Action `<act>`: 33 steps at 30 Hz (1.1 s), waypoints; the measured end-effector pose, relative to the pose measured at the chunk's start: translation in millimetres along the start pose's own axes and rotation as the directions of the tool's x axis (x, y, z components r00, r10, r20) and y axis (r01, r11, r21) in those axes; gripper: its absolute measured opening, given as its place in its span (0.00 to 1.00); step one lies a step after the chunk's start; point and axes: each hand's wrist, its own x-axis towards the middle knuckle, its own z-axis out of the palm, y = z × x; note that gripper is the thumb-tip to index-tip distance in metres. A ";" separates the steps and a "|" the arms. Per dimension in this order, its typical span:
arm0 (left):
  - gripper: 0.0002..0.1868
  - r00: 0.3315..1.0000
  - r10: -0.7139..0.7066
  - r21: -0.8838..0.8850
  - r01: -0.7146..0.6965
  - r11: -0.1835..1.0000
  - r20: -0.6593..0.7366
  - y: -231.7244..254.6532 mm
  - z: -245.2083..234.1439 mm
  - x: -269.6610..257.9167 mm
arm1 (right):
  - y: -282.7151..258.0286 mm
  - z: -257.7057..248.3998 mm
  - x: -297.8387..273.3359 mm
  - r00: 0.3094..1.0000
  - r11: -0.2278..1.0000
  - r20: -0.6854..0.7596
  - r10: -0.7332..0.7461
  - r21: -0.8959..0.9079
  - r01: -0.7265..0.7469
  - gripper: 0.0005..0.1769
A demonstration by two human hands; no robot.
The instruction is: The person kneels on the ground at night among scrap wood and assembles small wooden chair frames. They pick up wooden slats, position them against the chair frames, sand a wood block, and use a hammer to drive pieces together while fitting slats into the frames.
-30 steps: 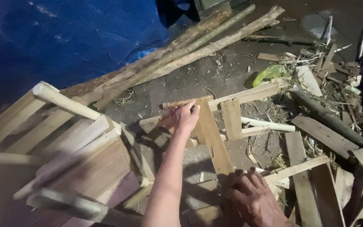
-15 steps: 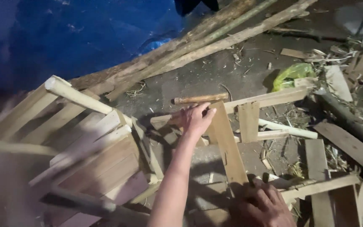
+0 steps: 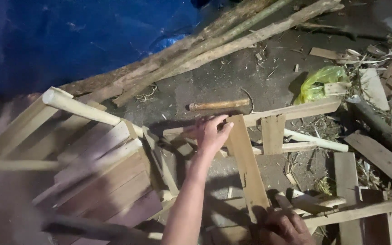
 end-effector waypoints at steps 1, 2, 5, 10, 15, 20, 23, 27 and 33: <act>0.22 1.000 0.000 -0.001 0.000 1.000 0.003 -1.6 1.3 -1.8 | 7.9 3.5 -0.9 1.000 1.000 -0.001 0.003 -0.001 -0.003 0.12; 0.24 1.000 0.017 0.005 -0.018 1.000 0.013 -3.1 2.9 -4.4 | 16.1 6.7 -2.5 0.990 0.984 -0.023 -0.142 -0.109 0.138 0.14; 0.26 0.995 0.080 0.055 -0.076 0.996 -0.062 -12.7 16.9 -6.1 | 14.3 8.1 -2.9 0.974 0.957 0.000 -0.226 -0.184 0.222 0.16; 0.30 0.985 0.103 0.179 -0.078 0.981 -0.137 -23.5 33.8 -9.8 | -35.0 -2.7 0.0 0.747 0.620 0.083 -0.659 -0.503 0.603 0.12; 0.38 0.997 -0.043 0.297 0.060 0.953 -0.064 -17.3 20.7 -16.4 | -31.0 -4.4 -9.9 0.805 0.723 0.067 -0.589 -0.402 0.563 0.17; 0.43 0.995 -0.097 0.150 0.101 0.984 -0.039 14.8 -11.1 -56.6 | -66.9 2.0 -9.3 0.715 0.676 -0.038 -0.698 -0.365 0.640 0.17; 0.48 0.988 -0.128 -0.149 0.114 0.982 -0.088 24.7 -21.8 -94.6 | -72.4 0.8 -14.0 0.674 0.629 -0.006 -0.739 -0.365 0.686 0.17; 0.31 0.869 -0.454 -0.822 0.399 0.406 0.197 38.9 -33.3 -144.8 | -94.4 -1.3 -34.5 0.603 0.590 0.022 -0.798 -0.180 0.787 0.18; 0.15 0.870 -0.130 -0.854 0.493 0.169 0.476 10.5 -64.9 -187.7 | -145.7 -16.5 -101.1 0.539 0.528 0.067 -0.839 -0.137 0.838 0.12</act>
